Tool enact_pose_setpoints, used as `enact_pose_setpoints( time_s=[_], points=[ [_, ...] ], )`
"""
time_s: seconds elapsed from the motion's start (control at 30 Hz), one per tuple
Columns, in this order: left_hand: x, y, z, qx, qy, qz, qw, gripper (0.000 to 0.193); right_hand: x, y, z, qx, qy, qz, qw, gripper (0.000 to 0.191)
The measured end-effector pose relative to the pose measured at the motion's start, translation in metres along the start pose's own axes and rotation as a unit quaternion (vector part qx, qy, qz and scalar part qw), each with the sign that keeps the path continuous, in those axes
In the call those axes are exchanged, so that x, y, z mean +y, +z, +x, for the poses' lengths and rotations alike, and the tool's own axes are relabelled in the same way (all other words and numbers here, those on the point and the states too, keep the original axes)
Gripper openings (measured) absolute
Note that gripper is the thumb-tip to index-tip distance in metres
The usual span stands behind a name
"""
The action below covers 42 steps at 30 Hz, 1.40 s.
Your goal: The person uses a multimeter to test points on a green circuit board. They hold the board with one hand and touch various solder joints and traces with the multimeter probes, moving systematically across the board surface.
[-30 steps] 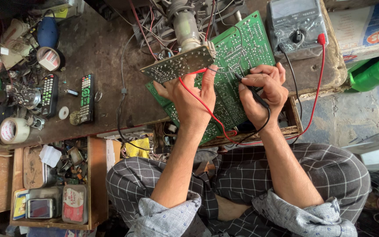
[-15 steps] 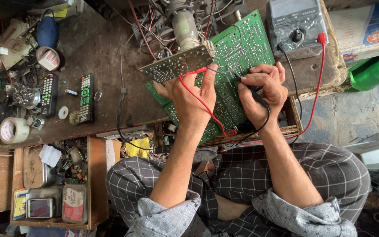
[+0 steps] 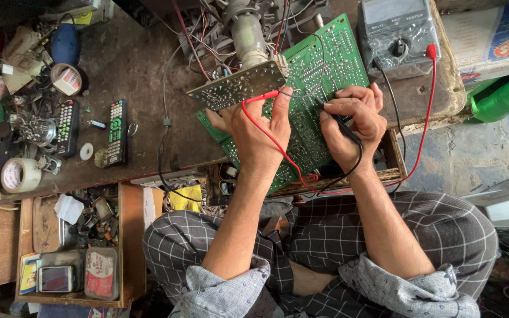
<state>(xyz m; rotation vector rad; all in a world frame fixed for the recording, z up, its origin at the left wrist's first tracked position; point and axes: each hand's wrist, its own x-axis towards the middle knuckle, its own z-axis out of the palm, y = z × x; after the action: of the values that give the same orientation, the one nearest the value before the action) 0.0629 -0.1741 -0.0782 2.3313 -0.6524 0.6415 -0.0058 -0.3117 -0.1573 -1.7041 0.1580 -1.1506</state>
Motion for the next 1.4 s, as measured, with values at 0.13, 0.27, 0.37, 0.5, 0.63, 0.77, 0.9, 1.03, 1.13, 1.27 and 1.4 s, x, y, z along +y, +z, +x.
enact_pose_setpoints(
  time_s=[0.13,0.27,0.37,0.5,0.63,0.77,0.9,1.03,1.13,1.27,1.4],
  points=[
    [0.0,0.001,0.0,0.003,-0.013,-0.001,1.0,0.03,0.003,-0.001,0.001,-0.001,0.009,0.028,1.0,0.011],
    [0.003,0.004,0.0,0.015,-0.029,0.004,0.999,0.034,0.008,-0.004,0.0,-0.01,0.009,0.06,0.998,0.011],
    [0.006,0.005,-0.002,0.02,-0.032,0.005,0.999,0.035,0.009,-0.005,-0.002,-0.013,0.01,0.058,0.998,0.012],
    [0.008,0.007,-0.001,0.034,-0.022,0.004,0.999,0.034,0.01,-0.004,-0.002,-0.014,0.005,0.06,0.998,0.012],
    [0.012,0.006,-0.001,0.025,-0.034,-0.007,0.999,0.032,0.01,-0.006,-0.001,-0.018,0.004,0.058,0.998,0.012],
    [0.014,0.004,0.0,0.015,-0.043,-0.01,0.999,0.032,0.008,-0.006,0.0,-0.021,0.001,0.047,0.999,0.012],
    [0.015,0.003,0.001,0.012,-0.047,-0.016,0.999,0.031,0.005,-0.005,0.001,-0.018,0.004,0.034,0.999,0.012],
    [0.015,0.004,0.001,0.007,-0.04,-0.007,0.999,0.03,0.005,-0.005,0.002,-0.02,0.008,0.023,1.0,0.012],
    [0.015,0.006,0.001,0.016,-0.032,-0.008,0.999,0.03,0.006,-0.005,0.002,-0.02,0.008,0.021,1.0,0.012],
    [0.017,0.005,0.001,0.018,-0.034,-0.019,0.999,0.029,0.005,-0.005,0.002,-0.017,0.008,0.014,1.0,0.012],
    [0.02,0.003,-0.001,0.015,-0.037,-0.019,0.999,0.029,0.002,-0.006,0.001,-0.016,0.008,0.007,1.0,0.012]
  ],
)
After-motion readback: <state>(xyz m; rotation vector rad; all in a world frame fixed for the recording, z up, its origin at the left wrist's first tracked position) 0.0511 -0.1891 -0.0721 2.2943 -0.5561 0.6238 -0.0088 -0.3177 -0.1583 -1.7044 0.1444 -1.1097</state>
